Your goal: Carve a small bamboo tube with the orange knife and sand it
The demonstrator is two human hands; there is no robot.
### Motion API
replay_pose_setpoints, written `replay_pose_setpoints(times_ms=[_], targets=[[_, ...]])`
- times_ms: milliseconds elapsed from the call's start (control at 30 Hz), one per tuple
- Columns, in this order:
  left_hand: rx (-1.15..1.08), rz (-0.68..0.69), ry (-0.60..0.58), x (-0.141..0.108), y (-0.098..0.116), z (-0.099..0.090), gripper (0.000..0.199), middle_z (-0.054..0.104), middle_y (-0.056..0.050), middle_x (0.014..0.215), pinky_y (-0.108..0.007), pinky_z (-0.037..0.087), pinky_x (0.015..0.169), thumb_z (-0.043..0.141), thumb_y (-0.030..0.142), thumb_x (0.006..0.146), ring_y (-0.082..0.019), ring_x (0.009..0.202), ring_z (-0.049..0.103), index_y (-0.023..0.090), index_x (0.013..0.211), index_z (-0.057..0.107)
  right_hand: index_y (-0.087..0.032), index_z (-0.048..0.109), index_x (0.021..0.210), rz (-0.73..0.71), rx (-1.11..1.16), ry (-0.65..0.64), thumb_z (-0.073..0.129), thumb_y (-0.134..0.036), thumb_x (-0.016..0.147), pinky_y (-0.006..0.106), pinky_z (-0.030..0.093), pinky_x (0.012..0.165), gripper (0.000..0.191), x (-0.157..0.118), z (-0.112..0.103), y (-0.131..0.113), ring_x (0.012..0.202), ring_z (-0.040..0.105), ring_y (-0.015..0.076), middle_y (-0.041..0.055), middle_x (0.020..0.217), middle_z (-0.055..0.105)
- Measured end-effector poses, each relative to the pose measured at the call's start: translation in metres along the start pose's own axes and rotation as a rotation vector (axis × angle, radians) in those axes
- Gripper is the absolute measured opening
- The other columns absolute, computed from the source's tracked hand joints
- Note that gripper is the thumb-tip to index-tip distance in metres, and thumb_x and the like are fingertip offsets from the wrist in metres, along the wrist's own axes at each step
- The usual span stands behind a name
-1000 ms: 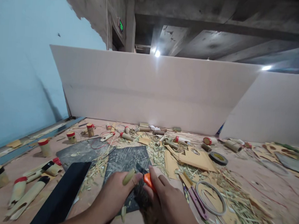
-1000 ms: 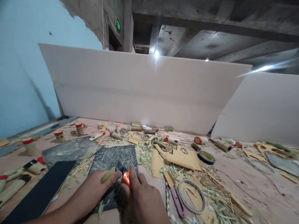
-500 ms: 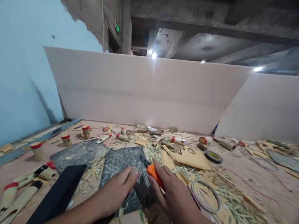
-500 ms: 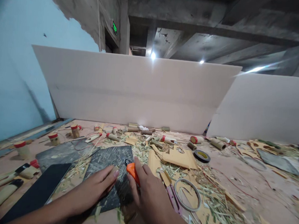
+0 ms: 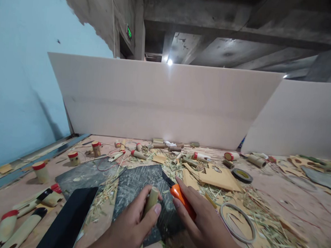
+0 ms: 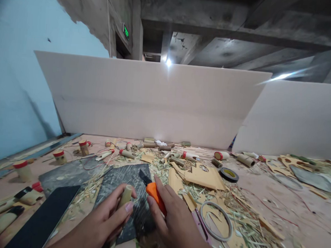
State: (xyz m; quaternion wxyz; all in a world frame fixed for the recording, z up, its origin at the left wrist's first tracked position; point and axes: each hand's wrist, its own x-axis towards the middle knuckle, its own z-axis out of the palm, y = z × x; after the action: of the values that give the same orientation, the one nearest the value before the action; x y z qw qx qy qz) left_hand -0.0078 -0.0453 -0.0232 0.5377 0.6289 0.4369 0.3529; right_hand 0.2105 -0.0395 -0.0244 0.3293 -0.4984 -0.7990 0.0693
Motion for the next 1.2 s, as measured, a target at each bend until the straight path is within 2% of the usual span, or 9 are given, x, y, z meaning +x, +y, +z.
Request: replay_pose_setpoints(times_ms=[100, 233, 400, 600, 733, 833, 900, 1067, 1200], targets=[[-0.13, -0.041, -0.074, 0.002, -0.006, 0.0, 0.041, 0.04, 0.007, 0.074, -0.022, 0.027, 0.054, 0.053, 0.062, 0.097, -0.01, 0.06, 0.032, 0.025, 0.111, 0.048, -0.02, 0.049, 0.153, -0.006, 0.006, -0.008, 0.045, -0.04, 0.106, 0.041, 0.057, 0.1, 0.052, -0.001, 0.0, 0.001, 0.119, 0.069, 0.0269, 0.015, 0.13, 0.07], [-0.204, -0.114, -0.077, 0.002, -0.005, -0.002, 0.051, 0.038, 0.009, 0.073, -0.02, 0.027, 0.052, 0.058, 0.068, 0.092, -0.009, 0.059, 0.032, 0.026, 0.118, 0.044, -0.019, 0.049, 0.152, -0.02, 0.026, -0.023, 0.046, -0.042, 0.106, 0.044, 0.054, 0.106, 0.052, -0.002, 0.002, 0.002, 0.127, 0.064, 0.0281, 0.0155, 0.14, 0.066], [-0.287, -0.18, -0.071, 0.004, -0.002, -0.004, 0.049, 0.042, 0.01, 0.069, -0.02, 0.016, 0.044, 0.051, 0.073, 0.093, -0.005, 0.048, 0.023, 0.024, 0.091, 0.043, -0.022, 0.048, 0.154, -0.016, 0.043, -0.041, 0.047, -0.042, 0.105, 0.044, 0.054, 0.105, 0.052, -0.004, 0.005, 0.004, 0.125, 0.065, 0.0276, 0.0136, 0.139, 0.066], [-0.459, -0.207, -0.108, 0.011, -0.008, -0.008, 0.056, 0.041, 0.01, 0.059, -0.02, 0.012, 0.042, 0.042, 0.08, 0.091, -0.004, 0.042, 0.018, 0.024, 0.09, 0.045, -0.023, 0.047, 0.153, -0.018, 0.039, -0.051, 0.046, -0.042, 0.106, 0.044, 0.054, 0.106, 0.051, -0.003, 0.006, 0.005, 0.126, 0.064, 0.0271, 0.0119, 0.141, 0.065], [-0.47, -0.248, -0.121, 0.013, -0.008, -0.005, 0.059, 0.04, 0.012, 0.059, -0.019, 0.012, 0.041, 0.05, 0.084, 0.085, -0.004, 0.042, 0.016, 0.025, 0.091, 0.043, -0.022, 0.048, 0.152, -0.016, 0.037, -0.048, 0.046, -0.043, 0.106, 0.044, 0.055, 0.105, 0.051, -0.003, 0.006, 0.004, 0.125, 0.065, 0.0269, 0.0122, 0.139, 0.067], [-0.325, -0.191, -0.113, 0.011, -0.01, -0.002, 0.057, 0.037, 0.013, 0.056, -0.018, 0.016, 0.038, 0.067, 0.075, 0.081, -0.005, 0.042, 0.021, 0.026, 0.089, 0.04, -0.02, 0.048, 0.153, -0.031, 0.047, -0.057, 0.046, -0.043, 0.106, 0.042, 0.053, 0.106, 0.052, -0.003, 0.004, 0.003, 0.127, 0.064, 0.0264, 0.013, 0.141, 0.065], [-0.242, -0.186, -0.129, 0.009, -0.012, -0.001, 0.054, 0.035, 0.014, 0.052, -0.019, 0.016, 0.036, 0.07, 0.071, 0.082, -0.006, 0.04, 0.022, 0.027, 0.088, 0.037, -0.019, 0.048, 0.153, -0.042, 0.05, -0.071, 0.046, -0.042, 0.106, 0.041, 0.054, 0.105, 0.053, -0.003, 0.002, 0.003, 0.125, 0.065, 0.0262, 0.0137, 0.14, 0.066], [-0.362, -0.184, -0.187, 0.012, -0.017, -0.003, 0.053, 0.033, 0.015, 0.056, -0.018, 0.014, 0.039, 0.069, 0.068, 0.085, -0.004, 0.043, 0.017, 0.026, 0.088, 0.038, -0.018, 0.047, 0.154, -0.079, 0.029, -0.087, 0.047, -0.04, 0.105, 0.038, 0.06, 0.093, 0.054, -0.002, -0.003, 0.002, 0.112, 0.072, 0.0261, 0.0143, 0.128, 0.072], [-0.403, -0.169, -0.19, 0.016, -0.019, -0.004, 0.052, 0.032, 0.015, 0.057, -0.018, 0.014, 0.04, 0.07, 0.068, 0.085, -0.004, 0.043, 0.017, 0.026, 0.091, 0.039, -0.023, 0.045, 0.156, -0.098, 0.047, -0.127, 0.047, -0.039, 0.105, 0.036, 0.06, 0.087, 0.053, -0.001, -0.003, 0.002, 0.102, 0.073, 0.0236, 0.0105, 0.118, 0.074]])
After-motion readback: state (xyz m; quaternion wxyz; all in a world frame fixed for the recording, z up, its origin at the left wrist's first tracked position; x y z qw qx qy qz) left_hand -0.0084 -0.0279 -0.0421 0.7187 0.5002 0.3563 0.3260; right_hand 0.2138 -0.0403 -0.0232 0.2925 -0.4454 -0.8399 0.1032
